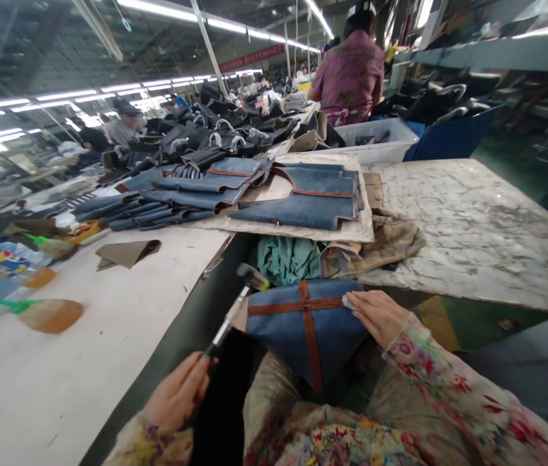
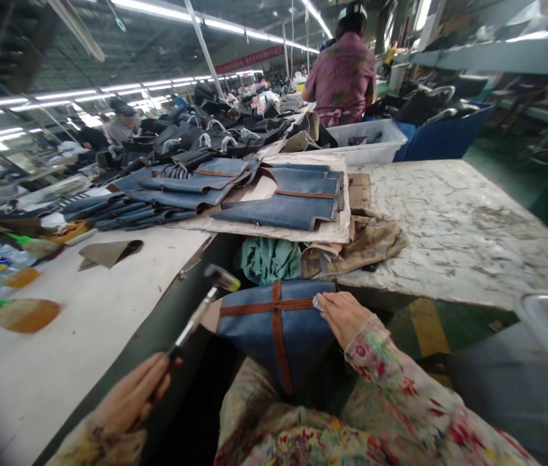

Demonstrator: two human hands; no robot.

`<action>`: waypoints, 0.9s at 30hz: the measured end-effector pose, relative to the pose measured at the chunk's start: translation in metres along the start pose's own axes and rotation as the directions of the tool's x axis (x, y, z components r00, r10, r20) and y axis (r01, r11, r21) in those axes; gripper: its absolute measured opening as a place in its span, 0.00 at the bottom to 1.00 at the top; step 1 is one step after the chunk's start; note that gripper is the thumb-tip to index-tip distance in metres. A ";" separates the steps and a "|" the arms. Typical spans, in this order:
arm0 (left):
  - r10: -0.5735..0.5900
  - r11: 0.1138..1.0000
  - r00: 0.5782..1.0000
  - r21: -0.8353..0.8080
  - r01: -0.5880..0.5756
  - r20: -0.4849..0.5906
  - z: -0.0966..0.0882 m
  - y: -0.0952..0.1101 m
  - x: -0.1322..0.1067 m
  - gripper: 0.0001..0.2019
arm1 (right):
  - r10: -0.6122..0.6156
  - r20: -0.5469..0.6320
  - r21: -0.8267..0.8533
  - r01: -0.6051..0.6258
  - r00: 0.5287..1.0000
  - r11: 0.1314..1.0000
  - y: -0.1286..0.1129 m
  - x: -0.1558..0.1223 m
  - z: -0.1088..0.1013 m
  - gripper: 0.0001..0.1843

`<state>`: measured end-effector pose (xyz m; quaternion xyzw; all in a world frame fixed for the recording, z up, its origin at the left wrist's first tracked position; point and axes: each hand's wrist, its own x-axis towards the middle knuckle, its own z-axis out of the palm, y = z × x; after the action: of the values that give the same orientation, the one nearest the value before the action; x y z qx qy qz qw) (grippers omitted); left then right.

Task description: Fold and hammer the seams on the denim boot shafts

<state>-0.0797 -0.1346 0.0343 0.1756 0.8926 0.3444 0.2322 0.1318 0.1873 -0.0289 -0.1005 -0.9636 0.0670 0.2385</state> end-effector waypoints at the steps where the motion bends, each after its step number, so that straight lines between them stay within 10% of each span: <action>1: 0.007 0.997 0.992 -0.074 0.002 0.125 0.017 0.008 -0.008 0.26 | -0.007 -0.002 0.001 0.007 1.000 1.000 0.001 0.000 0.000 0.18; 4: 0.089 0.982 0.946 -0.188 -0.031 0.312 0.041 0.028 -0.022 0.25 | -0.002 -0.002 0.009 0.002 1.000 1.000 0.002 -0.002 0.000 0.18; 13: 0.175 0.911 0.962 0.336 -0.238 0.208 0.043 0.028 -0.010 0.17 | 0.044 -0.012 0.033 -0.043 0.999 0.999 -0.002 -0.006 -0.001 0.19; 27: 0.351 0.881 0.931 0.300 -0.366 0.103 0.046 0.023 -0.013 0.21 | 0.030 -0.054 0.040 -0.027 0.998 0.999 -0.002 -0.008 0.001 0.18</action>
<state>-0.0407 -0.1006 0.0240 0.3801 0.8823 0.2309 0.1539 0.1378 0.1840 -0.0325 -0.1113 -0.9537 0.0866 0.2658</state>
